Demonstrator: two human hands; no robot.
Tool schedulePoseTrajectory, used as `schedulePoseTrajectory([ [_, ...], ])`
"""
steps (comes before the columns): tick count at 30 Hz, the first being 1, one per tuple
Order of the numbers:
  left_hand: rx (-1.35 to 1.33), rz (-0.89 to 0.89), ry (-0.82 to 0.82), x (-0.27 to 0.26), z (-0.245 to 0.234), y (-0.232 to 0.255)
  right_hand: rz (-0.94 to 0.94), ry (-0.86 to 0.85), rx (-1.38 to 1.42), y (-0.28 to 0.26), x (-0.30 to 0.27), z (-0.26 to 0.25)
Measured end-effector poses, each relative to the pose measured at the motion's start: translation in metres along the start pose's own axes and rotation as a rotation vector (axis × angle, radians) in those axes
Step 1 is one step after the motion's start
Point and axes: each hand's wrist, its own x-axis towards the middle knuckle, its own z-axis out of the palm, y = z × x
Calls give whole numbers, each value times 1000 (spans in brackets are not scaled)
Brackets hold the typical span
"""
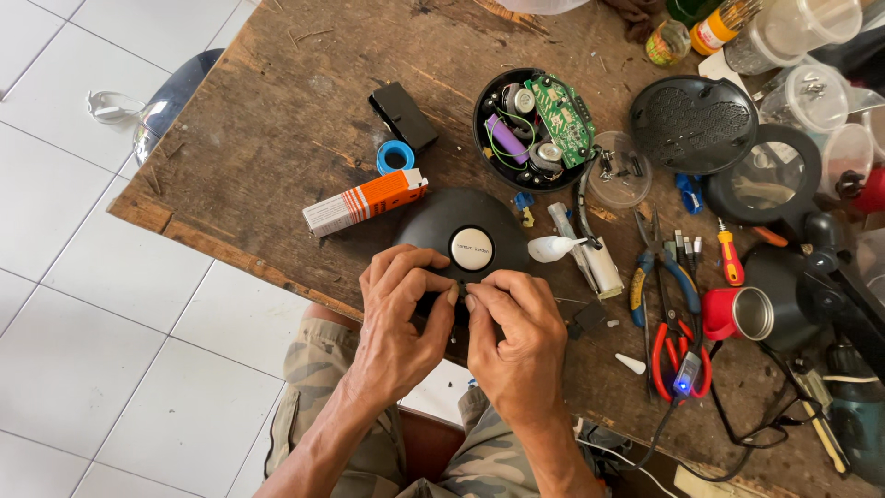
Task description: The person applies adhesive from a small white bottle to a black plastic component and attaches it to a disassembled black dome-shaped device. The person uses pliers to trim a small piece of material and continues to apply adhesive to the device's interior.
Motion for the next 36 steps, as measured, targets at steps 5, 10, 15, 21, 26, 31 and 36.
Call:
schedulePoseTrajectory([
  [5,3,-6,-5,-1,1,-3,-8,19,-5,0,1,2],
  [10,-2,-1,7,0,3,-5,-14,35,-16,-1,2,3],
  [15,-16,-9,-9,0,2,-4,17,41,-22,-1,0,4],
  [21,-16,-15,-23,2,2,-6,109,58,121,4,0,1],
  [26,-30,-20,-24,2,0,-2,533,53,477,13,-8,-9],
  [31,-28,-17,-16,0,0,2,590,78,497,13,-20,-10],
  [36,-15,-25,22,0,3,4,442,76,506,24,-30,-5],
])
